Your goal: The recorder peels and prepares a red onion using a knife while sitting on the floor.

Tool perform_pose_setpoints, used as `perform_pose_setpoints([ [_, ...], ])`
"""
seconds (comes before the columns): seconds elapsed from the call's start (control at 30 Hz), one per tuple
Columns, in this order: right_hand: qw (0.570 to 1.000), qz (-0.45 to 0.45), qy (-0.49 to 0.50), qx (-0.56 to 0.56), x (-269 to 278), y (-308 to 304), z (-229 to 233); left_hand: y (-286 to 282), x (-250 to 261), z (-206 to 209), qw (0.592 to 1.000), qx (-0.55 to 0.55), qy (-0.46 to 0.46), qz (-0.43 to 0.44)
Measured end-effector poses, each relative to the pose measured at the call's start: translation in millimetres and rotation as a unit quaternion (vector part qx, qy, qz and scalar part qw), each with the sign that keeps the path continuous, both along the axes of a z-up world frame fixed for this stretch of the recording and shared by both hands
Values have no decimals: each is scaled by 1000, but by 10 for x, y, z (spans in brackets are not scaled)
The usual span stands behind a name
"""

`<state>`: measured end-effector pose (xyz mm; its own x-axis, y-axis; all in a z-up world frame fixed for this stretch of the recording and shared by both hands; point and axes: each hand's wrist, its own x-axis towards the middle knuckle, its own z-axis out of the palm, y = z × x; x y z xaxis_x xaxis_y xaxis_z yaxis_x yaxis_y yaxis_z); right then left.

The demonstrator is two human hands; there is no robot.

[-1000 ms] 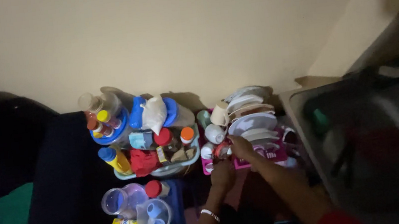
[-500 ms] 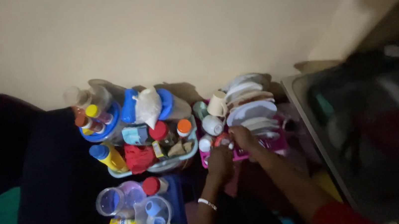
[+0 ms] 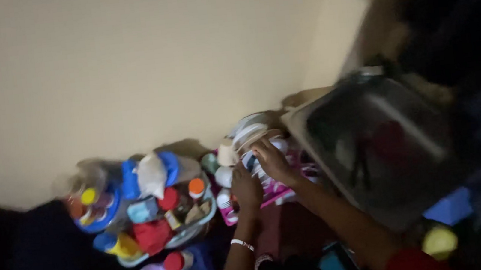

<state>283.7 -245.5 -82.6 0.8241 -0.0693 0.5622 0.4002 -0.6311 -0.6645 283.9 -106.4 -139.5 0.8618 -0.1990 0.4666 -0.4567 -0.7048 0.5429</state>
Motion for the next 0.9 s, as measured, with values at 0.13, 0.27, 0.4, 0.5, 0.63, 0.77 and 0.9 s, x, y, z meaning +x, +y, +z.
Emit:
perform_pose_setpoints([
  [0.13,998,-65,-22,-13,-167,-362,491,-455,1,618,995,-18,-13,-95],
  [0.27,987,-138,-51,72,-149,-957,77,-1148,105,316,972,22,133,-193],
  [0.4,962,-201,-19,184,-534,-1484,241,-1795,-139,605,945,-31,67,-318],
  [0.5,934,-247,88,242,-1063,-1867,437,-2204,-464,753,912,-77,28,-402],
  [0.63,914,-295,116,254,-1743,-2349,84,-2567,-977,1234,884,-64,27,-463],
  [0.77,863,-313,219,329,-2577,-2544,-111,-3064,-1210,270,869,-39,29,-492],
  [0.9,829,-420,261,260,-3158,-2009,952,-3561,-1674,-141,837,-32,71,-541],
])
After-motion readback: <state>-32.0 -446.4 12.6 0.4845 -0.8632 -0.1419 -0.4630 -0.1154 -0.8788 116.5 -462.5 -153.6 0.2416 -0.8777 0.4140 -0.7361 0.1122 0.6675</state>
